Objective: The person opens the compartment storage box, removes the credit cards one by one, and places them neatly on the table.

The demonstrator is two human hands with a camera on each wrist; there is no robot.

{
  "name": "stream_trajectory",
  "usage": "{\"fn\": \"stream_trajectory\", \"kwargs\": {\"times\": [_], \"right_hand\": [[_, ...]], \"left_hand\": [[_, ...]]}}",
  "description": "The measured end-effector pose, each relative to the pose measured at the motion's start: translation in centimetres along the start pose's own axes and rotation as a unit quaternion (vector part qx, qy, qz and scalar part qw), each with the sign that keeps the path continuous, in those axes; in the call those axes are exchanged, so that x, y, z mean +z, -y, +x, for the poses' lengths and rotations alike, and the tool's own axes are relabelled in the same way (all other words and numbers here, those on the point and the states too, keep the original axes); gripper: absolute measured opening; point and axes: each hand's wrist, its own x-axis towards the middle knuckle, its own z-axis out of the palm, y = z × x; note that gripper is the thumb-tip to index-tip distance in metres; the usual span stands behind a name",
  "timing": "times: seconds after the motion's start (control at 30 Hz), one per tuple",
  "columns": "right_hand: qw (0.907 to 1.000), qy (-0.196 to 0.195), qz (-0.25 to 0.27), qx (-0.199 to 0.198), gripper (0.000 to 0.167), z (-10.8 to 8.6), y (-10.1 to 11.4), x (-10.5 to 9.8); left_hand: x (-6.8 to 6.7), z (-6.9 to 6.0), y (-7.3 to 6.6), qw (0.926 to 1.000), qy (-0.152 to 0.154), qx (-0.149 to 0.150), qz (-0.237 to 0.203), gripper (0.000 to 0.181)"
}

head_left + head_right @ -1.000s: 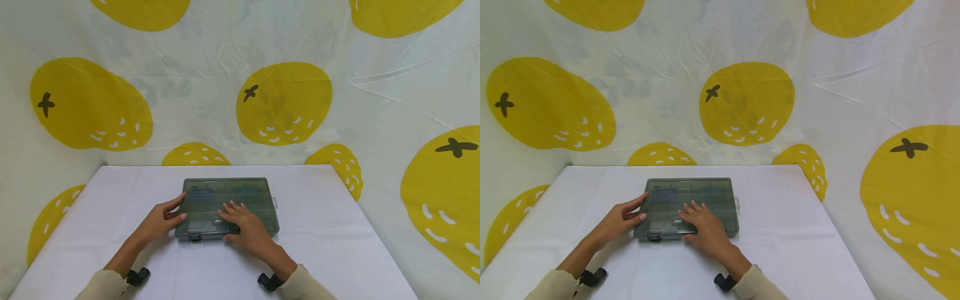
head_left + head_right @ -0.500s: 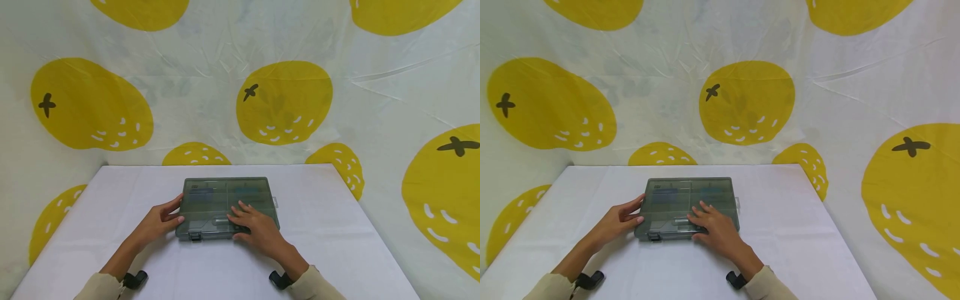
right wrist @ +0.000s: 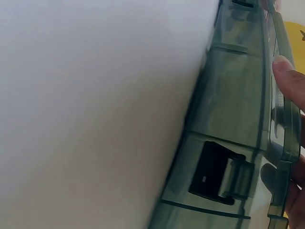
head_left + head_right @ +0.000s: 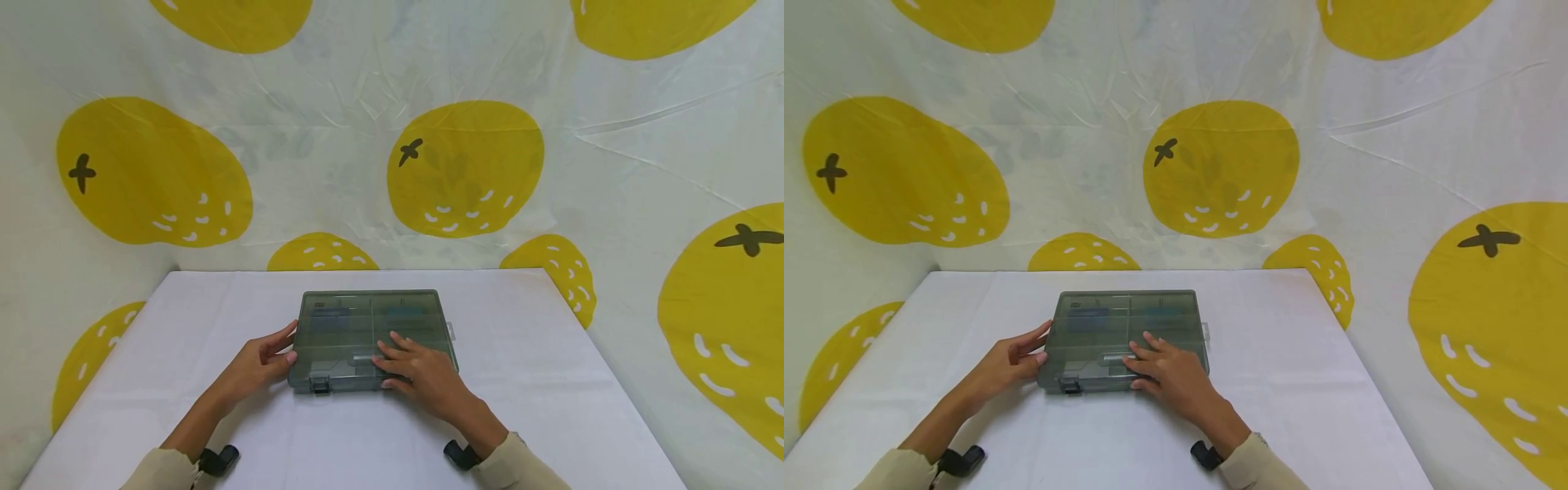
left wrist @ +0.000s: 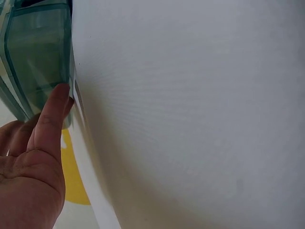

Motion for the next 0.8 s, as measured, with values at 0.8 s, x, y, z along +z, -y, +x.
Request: {"fn": "stream_trajectory", "kwargs": {"times": [0.8], "right_hand": [[0.9901, -0.113, -0.01, -0.082, 0.047, 3.2, -1.8, -5.1]], "left_hand": [[-0.1, 0.3, 0.5, 0.9991, 0.01, 0.013, -0.04, 0.074]]}}
